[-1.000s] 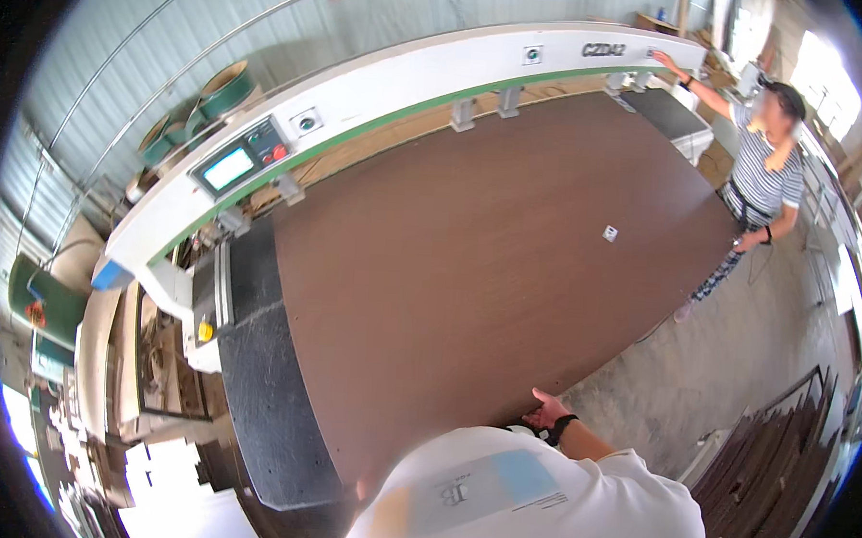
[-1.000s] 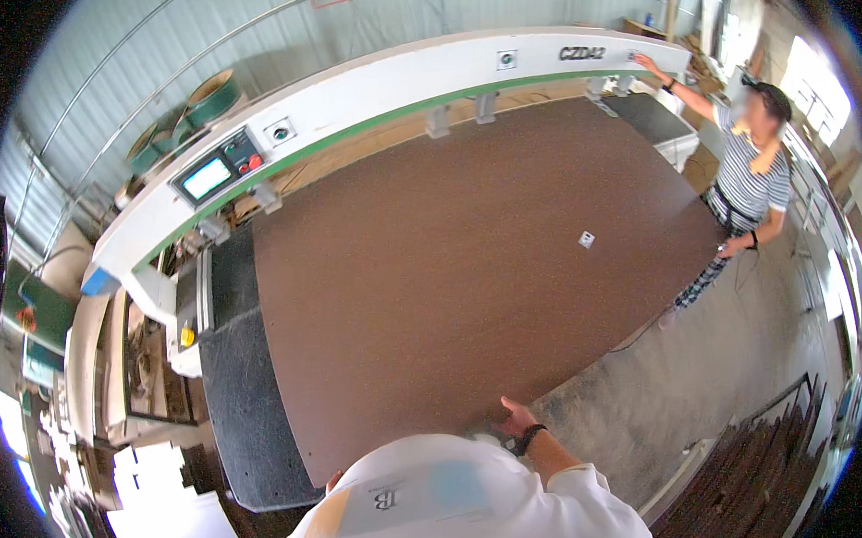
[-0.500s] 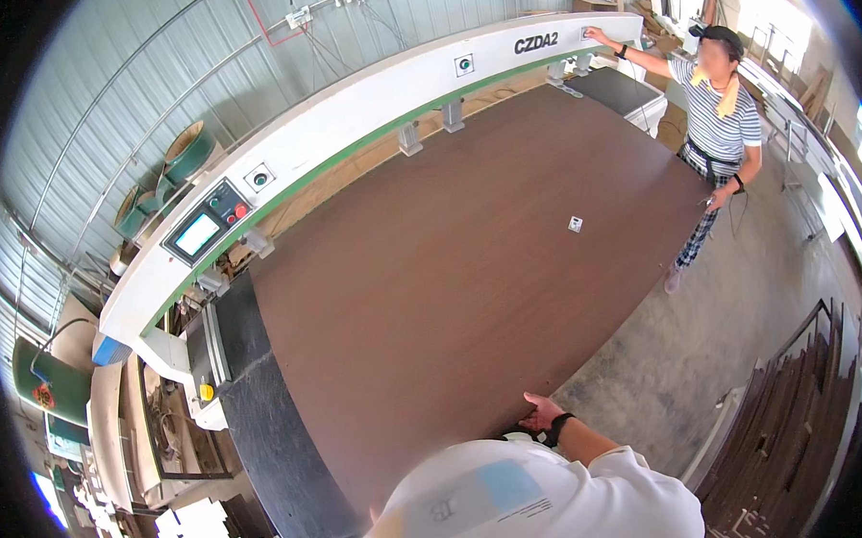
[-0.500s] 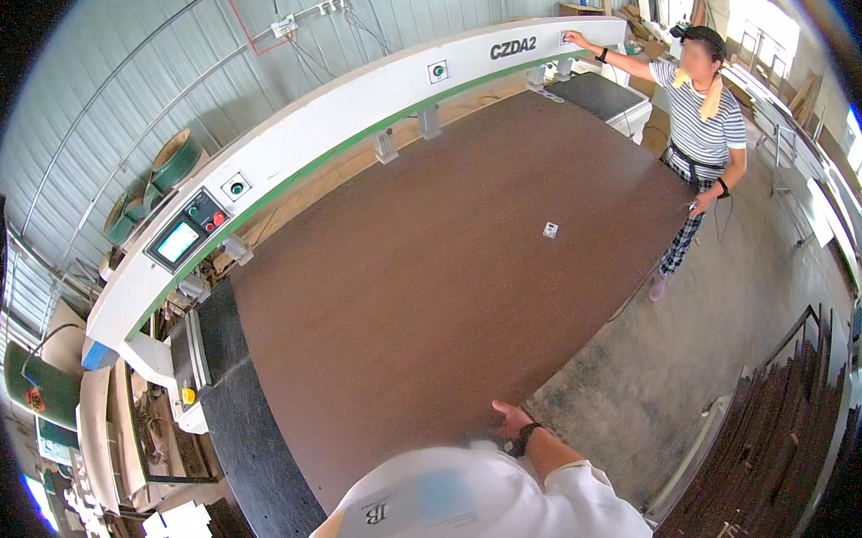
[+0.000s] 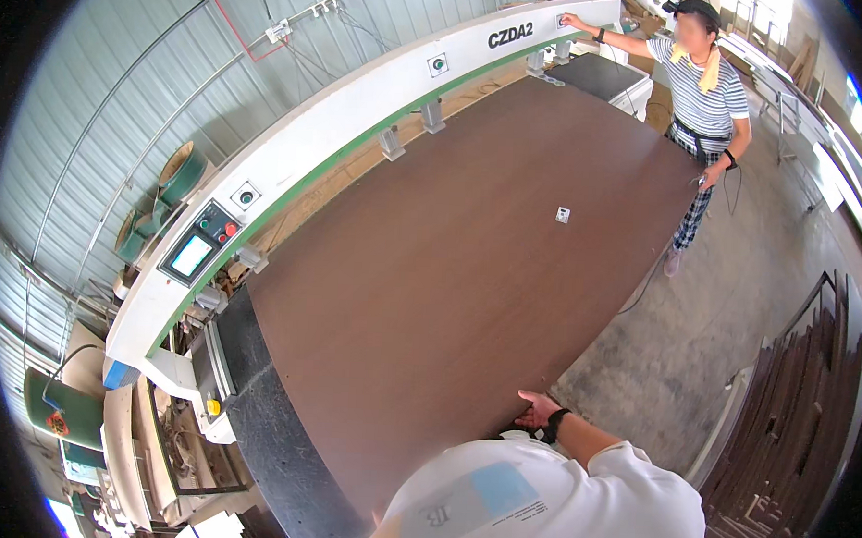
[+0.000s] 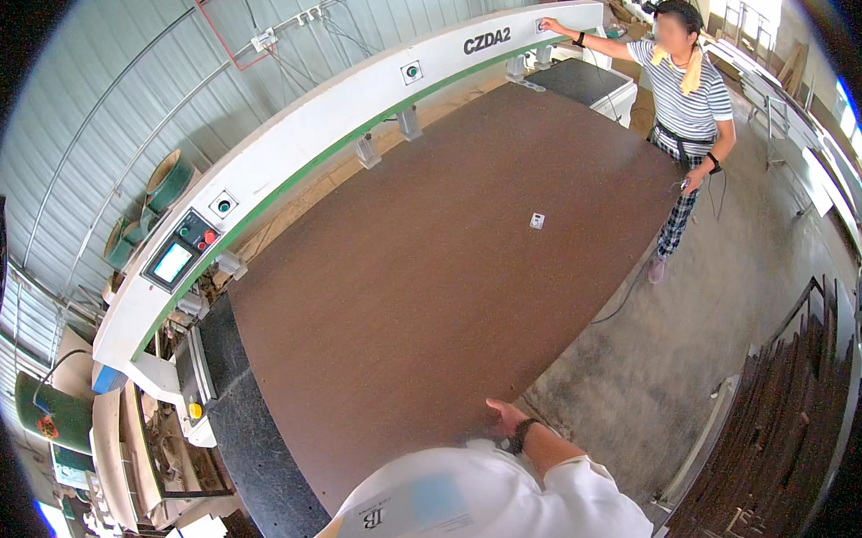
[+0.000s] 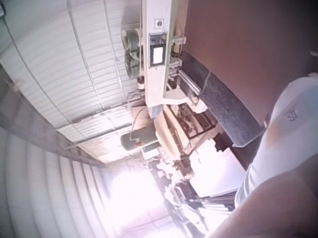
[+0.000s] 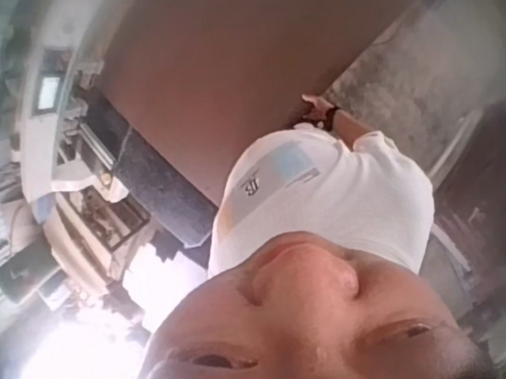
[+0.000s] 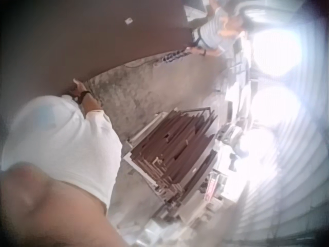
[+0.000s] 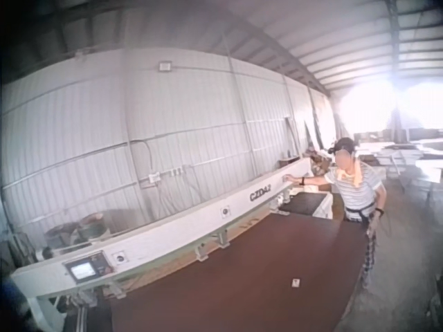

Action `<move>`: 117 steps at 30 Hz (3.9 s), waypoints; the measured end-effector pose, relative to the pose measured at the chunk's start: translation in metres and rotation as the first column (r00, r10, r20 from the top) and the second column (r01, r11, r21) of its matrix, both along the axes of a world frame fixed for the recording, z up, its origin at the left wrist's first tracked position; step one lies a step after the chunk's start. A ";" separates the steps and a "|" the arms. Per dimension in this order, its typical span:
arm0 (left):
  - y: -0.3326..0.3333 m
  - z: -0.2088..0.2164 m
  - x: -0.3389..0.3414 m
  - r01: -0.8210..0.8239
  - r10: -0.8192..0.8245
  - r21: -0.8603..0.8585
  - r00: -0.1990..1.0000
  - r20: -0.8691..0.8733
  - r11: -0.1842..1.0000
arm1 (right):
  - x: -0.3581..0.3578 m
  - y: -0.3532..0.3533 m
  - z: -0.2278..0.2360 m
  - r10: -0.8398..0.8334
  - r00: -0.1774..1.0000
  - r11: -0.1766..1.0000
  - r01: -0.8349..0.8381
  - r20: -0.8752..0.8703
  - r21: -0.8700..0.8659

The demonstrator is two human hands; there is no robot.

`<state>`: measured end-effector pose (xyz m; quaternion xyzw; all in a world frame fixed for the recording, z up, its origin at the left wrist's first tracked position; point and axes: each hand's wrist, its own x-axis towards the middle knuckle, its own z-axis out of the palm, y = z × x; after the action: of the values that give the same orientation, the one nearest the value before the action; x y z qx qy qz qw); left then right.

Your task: The recorder and another worker are handling and stacking large brown wooden panels in a workshop, possibly using a panel-processing machine.

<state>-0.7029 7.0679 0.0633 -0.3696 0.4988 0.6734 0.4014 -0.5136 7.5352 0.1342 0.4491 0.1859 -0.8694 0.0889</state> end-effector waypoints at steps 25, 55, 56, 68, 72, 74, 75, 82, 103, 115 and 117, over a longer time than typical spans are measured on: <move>0.120 -0.009 -0.032 0.221 -0.221 0.059 0.975 0.003 0.974 | 0.023 0.006 -0.048 0.200 0.979 0.975 -0.196 -0.032 0.103; 0.005 -0.057 0.024 0.358 -0.356 0.164 0.934 -0.043 0.919 | 0.419 -0.283 -0.001 -0.314 0.770 0.557 -0.325 0.556 0.765; 0.001 -0.059 0.026 0.360 -0.359 0.170 0.932 -0.040 0.917 | 0.422 -0.295 0.016 -0.331 0.765 0.559 -0.313 0.553 0.768; 0.106 -0.032 0.168 0.905 -0.885 0.169 0.420 -0.200 0.391 | 0.571 -0.513 -0.099 -0.510 0.647 0.680 -0.101 0.566 0.727; 0.094 -0.052 0.199 0.955 -0.941 0.173 0.275 -0.199 0.242 | 0.593 -0.513 -0.038 -0.454 0.601 0.672 -0.253 0.658 0.696; 0.106 -0.061 0.217 0.879 -0.963 0.457 0.225 -0.151 0.134 | 0.627 -0.522 -0.030 -0.252 0.567 0.761 -0.385 0.784 0.523; 0.098 -0.068 0.220 0.714 -0.976 0.697 0.194 -0.101 0.070 | 0.636 -0.519 -0.019 -0.399 0.555 0.865 -0.037 0.730 0.501; 0.093 -0.089 0.366 0.855 -0.985 0.510 0.153 -0.078 0.093 | 0.798 -0.577 -0.057 -0.369 0.651 0.333 -0.573 0.663 0.749; 0.328 0.123 0.763 0.960 -0.714 0.036 -0.181 -0.677 -0.278 | 0.979 -0.279 0.095 -0.816 0.440 0.289 -0.251 0.374 0.924; 0.403 0.133 0.947 0.950 -0.399 -0.296 -0.312 -0.862 -0.102 | 1.161 -0.187 -0.074 -0.280 0.312 0.446 -0.795 0.908 0.411; 0.395 0.129 0.954 0.936 -0.465 -0.340 -0.340 -0.817 -0.088 | 1.117 -0.161 0.014 -0.308 0.419 0.458 -0.722 0.854 0.519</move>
<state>0.2514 7.4626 0.1920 0.5602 0.5076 0.3631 0.5447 0.6036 7.3745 0.1477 0.7706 0.5816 -0.2525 0.0653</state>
